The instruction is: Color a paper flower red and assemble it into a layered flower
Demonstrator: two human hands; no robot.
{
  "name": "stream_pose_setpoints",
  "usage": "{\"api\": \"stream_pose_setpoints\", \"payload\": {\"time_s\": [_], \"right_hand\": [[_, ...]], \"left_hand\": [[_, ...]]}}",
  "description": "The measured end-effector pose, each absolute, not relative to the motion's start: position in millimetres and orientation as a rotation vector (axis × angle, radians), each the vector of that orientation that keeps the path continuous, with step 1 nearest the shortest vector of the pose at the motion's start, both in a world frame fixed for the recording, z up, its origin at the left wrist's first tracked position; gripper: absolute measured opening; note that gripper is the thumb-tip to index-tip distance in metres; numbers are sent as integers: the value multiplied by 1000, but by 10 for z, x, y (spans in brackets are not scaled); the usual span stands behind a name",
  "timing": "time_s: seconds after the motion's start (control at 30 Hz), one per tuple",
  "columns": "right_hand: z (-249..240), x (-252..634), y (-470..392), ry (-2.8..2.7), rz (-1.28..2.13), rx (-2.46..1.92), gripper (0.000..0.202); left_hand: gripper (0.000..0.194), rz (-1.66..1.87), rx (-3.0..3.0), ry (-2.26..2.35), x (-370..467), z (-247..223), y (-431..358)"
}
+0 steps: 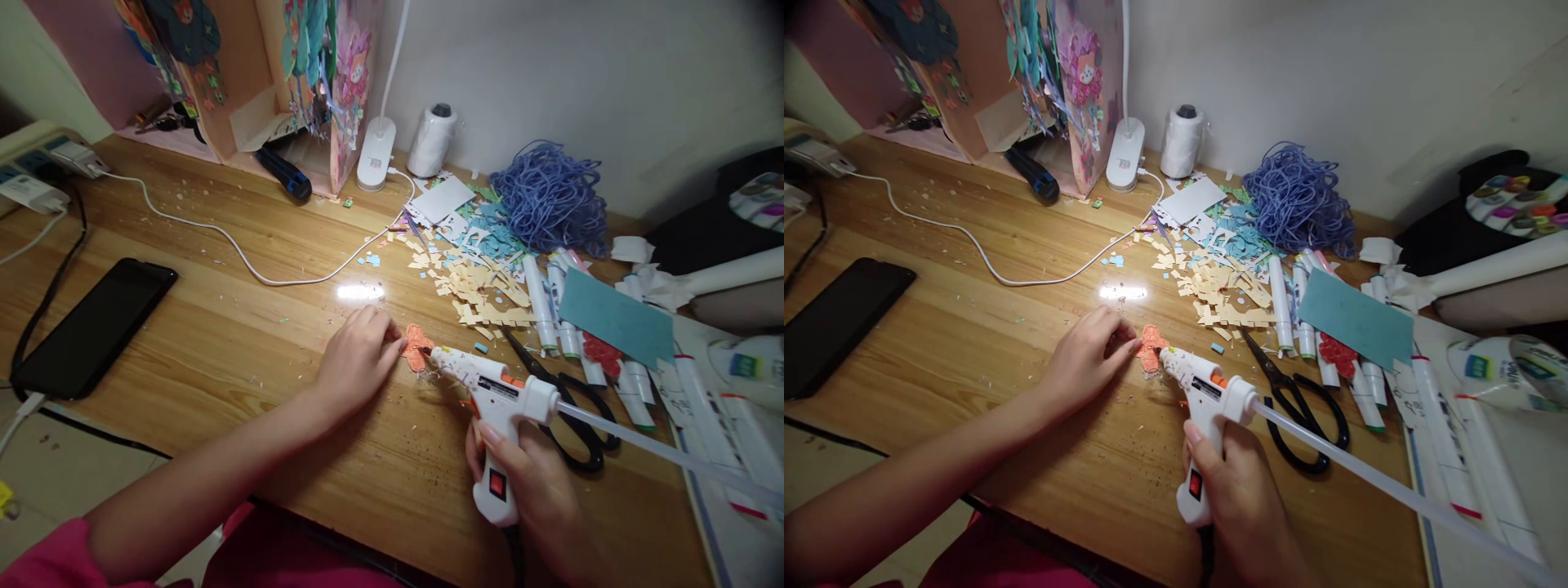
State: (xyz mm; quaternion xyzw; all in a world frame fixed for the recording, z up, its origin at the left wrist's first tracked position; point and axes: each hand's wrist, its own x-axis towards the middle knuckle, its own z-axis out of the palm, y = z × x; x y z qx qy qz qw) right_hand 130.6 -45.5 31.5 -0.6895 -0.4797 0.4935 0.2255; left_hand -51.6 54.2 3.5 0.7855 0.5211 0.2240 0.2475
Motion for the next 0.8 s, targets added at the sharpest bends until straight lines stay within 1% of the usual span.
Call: {"api": "stream_pose_setpoints", "payload": {"time_s": [0.37,0.47,0.53,0.7,0.8], "right_hand": [[326,1327,-468,-1325,1287,-2005,43],[331,1347,-490,-1322,1298,-2032,45],[349,1354,-501,-1338,1240,-2036,46],[394,1350,-501,-1367,1142,-1987,40],[393,1337,-492,-1334,1166,-1971,43]], "left_hand": [[9,605,2130,1416,-514,57,551],[9,608,2130,1419,-509,62,547],[9,609,2128,1421,-509,61,544],[8,608,2120,1422,-515,52,545],[8,599,2121,1426,-515,53,548]]}}
